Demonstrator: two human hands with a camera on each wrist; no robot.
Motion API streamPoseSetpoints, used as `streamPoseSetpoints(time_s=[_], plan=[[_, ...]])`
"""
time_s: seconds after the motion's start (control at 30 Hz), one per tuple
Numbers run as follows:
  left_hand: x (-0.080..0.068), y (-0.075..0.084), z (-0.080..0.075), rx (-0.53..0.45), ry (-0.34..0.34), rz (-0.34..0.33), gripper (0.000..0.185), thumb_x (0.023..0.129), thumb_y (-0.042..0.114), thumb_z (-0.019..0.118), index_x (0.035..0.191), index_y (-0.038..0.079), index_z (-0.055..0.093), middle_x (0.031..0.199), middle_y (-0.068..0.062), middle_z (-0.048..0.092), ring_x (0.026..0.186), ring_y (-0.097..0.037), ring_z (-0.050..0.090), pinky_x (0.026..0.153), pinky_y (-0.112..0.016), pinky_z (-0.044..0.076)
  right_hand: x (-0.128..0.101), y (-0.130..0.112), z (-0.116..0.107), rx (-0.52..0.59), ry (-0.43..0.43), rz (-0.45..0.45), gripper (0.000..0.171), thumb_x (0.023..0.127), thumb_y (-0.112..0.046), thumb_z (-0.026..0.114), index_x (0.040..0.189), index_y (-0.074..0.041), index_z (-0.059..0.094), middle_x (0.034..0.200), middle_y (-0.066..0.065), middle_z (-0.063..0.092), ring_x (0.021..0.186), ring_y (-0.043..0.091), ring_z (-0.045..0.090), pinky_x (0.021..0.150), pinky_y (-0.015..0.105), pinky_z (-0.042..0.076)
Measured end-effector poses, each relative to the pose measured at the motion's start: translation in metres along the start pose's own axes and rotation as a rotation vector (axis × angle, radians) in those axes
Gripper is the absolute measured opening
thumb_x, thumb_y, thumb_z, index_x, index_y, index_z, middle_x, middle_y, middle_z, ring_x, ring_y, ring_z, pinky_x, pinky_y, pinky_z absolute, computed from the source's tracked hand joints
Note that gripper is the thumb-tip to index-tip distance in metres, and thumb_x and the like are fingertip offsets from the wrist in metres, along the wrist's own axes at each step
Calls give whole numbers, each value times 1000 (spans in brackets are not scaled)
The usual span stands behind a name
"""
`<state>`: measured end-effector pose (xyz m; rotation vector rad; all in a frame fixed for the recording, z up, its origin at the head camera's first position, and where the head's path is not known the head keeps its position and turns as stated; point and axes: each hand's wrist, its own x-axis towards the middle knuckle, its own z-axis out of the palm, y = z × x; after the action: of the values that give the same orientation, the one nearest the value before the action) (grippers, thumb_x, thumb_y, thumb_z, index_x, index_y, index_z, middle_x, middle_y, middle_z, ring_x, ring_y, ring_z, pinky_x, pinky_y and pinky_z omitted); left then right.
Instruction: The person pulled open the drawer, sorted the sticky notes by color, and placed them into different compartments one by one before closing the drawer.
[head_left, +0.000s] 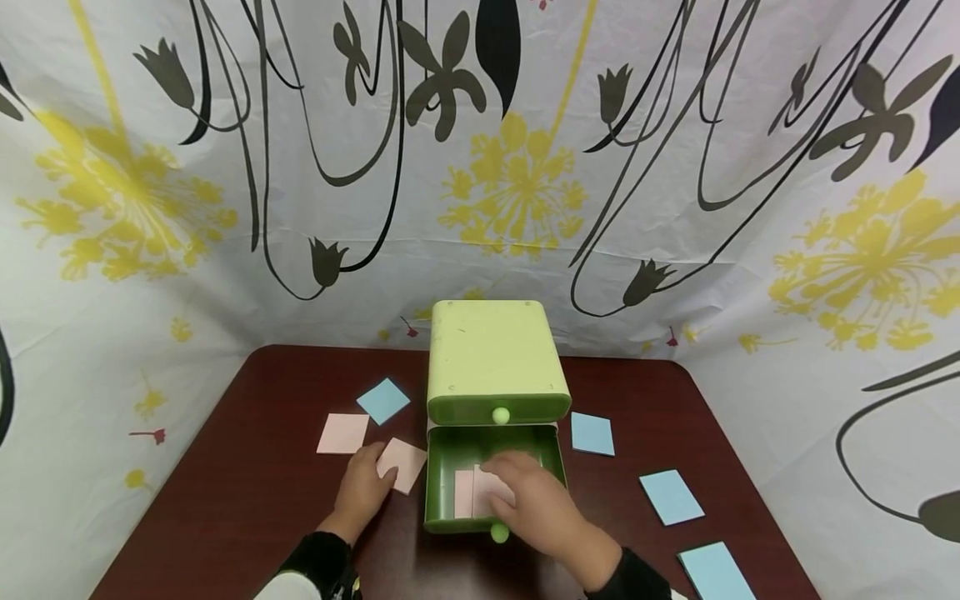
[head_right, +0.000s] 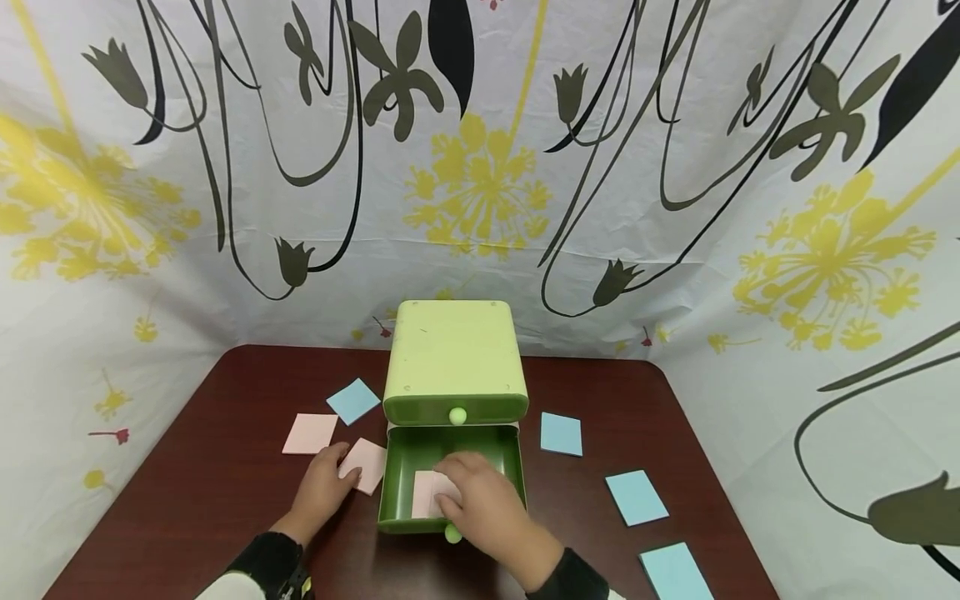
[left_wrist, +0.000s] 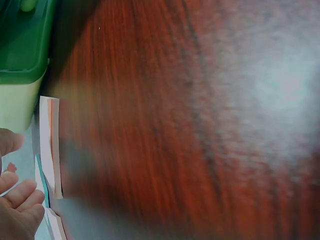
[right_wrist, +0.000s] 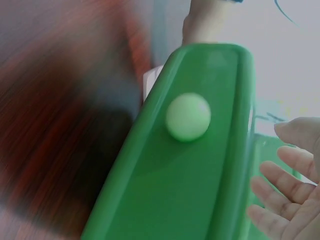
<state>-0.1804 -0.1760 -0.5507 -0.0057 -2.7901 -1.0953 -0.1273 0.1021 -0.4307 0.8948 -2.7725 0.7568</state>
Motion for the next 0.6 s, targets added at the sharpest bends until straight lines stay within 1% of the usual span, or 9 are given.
streamPoseSetpoints(time_s=[0.13, 0.27, 0.37, 0.47, 0.53, 0.6], plan=[[5, 0, 3, 8, -25, -11, 56, 84, 10, 72, 130, -13, 50, 126, -31, 53, 119, -46, 49, 96, -54, 45, 1, -11, 4, -63, 43, -93, 34, 84, -15, 74, 117, -10, 66, 118, 4, 62, 108, 21, 59, 86, 36, 53], [8, 0, 6, 32, -51, -27, 63, 82, 13, 75, 132, -13, 48, 127, -31, 52, 120, -45, 49, 96, -54, 45, 3, -20, 9, -109, 68, -163, 36, 82, -18, 76, 116, -11, 67, 117, 2, 62, 107, 19, 60, 84, 35, 54], [10, 0, 8, 52, -56, -30, 66, 81, 15, 78, 131, -14, 48, 126, -31, 52, 120, -45, 48, 96, -53, 45, 5, -27, 12, -124, 54, -194, 36, 83, -22, 76, 117, -12, 66, 118, 1, 62, 108, 16, 59, 81, 31, 54], [11, 2, 8, 71, -58, -34, 68, 79, 18, 79, 130, -15, 48, 124, -32, 52, 119, -46, 47, 96, -53, 45, 6, -33, 15, -126, 24, -207, 37, 85, -25, 75, 118, -13, 66, 119, 0, 61, 110, 15, 58, 80, 27, 54], [12, 4, 9, 86, -58, -44, 69, 78, 19, 80, 129, -15, 48, 124, -32, 52, 119, -46, 47, 95, -54, 45, 6, -37, 16, -124, -2, -211, 37, 86, -26, 74, 119, -14, 65, 121, -1, 60, 112, 14, 58, 83, 26, 54], [14, 4, 10, 95, -63, -55, 71, 77, 21, 81, 129, -16, 48, 124, -32, 52, 119, -46, 46, 95, -54, 45, 6, -40, 18, -130, -6, -231, 36, 86, -26, 74, 119, -14, 65, 121, -1, 60, 113, 13, 57, 85, 26, 53]])
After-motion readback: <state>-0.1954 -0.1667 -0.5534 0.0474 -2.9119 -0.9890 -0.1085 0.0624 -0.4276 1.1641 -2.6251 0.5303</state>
